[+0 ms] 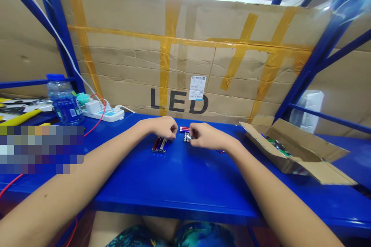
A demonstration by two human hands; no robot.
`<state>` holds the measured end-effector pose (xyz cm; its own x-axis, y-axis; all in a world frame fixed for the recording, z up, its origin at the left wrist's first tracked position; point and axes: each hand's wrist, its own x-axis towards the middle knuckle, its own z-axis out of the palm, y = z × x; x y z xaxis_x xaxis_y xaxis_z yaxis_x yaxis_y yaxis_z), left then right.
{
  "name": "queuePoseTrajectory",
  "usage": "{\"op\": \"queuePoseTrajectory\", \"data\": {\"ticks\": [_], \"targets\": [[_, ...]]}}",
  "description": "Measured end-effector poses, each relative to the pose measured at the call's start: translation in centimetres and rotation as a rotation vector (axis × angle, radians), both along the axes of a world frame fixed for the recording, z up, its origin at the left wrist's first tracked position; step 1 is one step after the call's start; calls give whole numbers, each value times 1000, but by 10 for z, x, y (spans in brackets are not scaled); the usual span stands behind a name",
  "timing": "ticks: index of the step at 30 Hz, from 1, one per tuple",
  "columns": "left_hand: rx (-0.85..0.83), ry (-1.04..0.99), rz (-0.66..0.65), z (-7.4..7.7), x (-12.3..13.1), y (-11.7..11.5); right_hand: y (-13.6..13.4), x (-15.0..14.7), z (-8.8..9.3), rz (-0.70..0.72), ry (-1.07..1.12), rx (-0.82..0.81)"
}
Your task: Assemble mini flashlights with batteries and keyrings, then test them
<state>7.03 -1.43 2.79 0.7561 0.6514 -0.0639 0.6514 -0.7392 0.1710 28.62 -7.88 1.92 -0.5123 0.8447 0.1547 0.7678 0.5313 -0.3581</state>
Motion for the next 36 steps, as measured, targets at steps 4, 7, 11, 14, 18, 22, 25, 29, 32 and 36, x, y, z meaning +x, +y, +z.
{"op": "queuePoseTrajectory", "data": {"ticks": [4,7,11,14,18,22,25,29,32,36], "targets": [[-3,46,23,1,2,-4,9,31,-1,-51,199,-49],[-7,44,18,-2,6,-6,9,41,-4,-65,286,-60],[112,14,-14,-6,11,-4,9,38,-5,-64,306,-33],[249,-17,-57,-9,15,-4,10,34,-6,-67,276,-9],[379,-79,-173,-16,28,-15,12,31,-9,-81,299,0],[411,-20,-220,-28,43,-26,15,32,-14,-104,323,-55],[417,-31,-225,-36,47,-27,17,34,-16,-107,335,-115],[424,-41,-243,-40,47,-24,18,35,-18,-88,334,-139],[414,-34,-254,-40,49,-25,17,35,-18,-85,340,-157],[380,-14,-244,-39,50,-29,16,34,-17,-82,343,-176]]}}
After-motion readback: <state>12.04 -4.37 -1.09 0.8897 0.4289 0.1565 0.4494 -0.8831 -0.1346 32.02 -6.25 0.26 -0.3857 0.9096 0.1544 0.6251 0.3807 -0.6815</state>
